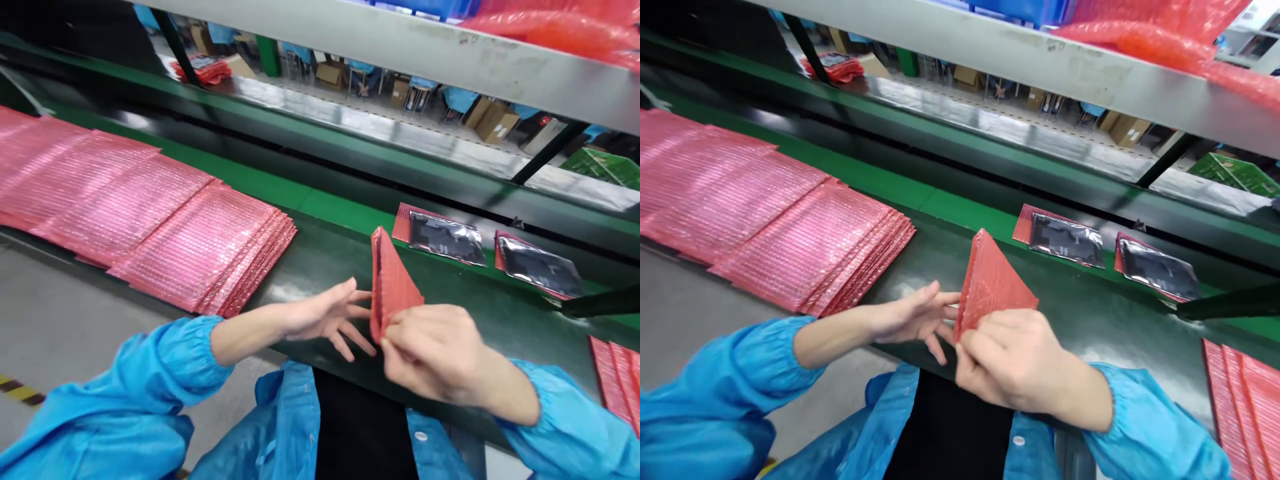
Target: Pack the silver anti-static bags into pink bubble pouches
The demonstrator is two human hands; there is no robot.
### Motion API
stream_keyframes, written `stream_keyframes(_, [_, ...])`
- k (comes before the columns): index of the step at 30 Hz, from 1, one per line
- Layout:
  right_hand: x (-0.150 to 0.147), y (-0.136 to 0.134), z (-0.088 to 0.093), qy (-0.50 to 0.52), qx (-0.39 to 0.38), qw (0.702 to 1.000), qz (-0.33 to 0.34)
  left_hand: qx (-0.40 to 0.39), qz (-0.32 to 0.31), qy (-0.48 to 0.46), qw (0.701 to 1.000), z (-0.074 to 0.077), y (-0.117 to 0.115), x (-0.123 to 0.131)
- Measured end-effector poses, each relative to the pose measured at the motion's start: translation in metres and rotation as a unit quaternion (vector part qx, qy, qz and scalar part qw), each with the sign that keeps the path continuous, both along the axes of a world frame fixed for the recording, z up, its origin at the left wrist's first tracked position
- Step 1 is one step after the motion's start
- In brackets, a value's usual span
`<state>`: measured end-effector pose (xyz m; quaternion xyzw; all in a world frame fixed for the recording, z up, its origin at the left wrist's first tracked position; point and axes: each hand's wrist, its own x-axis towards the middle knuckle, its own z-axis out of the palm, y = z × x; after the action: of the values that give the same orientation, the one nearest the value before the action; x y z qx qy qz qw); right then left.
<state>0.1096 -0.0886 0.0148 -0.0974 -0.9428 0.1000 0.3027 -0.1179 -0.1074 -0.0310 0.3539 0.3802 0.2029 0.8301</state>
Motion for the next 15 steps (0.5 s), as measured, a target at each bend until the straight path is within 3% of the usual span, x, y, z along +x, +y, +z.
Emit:
stream_keyframes(3, [-0.028, -0.005, -0.034, -0.034, 0.027, 0.995, 0.094, 0.017, 0.05, 0.01, 0.999, -0.023, -0.015, 0.01])
stream_keyframes(7, [-0.048, -0.013, -0.068, -0.049, 0.045, 0.982, 0.176, 0.098, 0.12, 0.119, 0.981, -0.042, -0.022, 0.005])
stream_keyframes(12, [-0.044, 0.006, -0.078, -0.082, -0.025, 0.976, 0.202, 0.118, 0.214, 0.181, 0.953, -0.041, -0.029, -0.03])
stream_keyframes(15, [-0.025, 0.025, -0.077, -0.061, -0.064, 0.982, 0.166, 0.121, 0.352, 0.176, 0.911, -0.035, -0.036, -0.059])
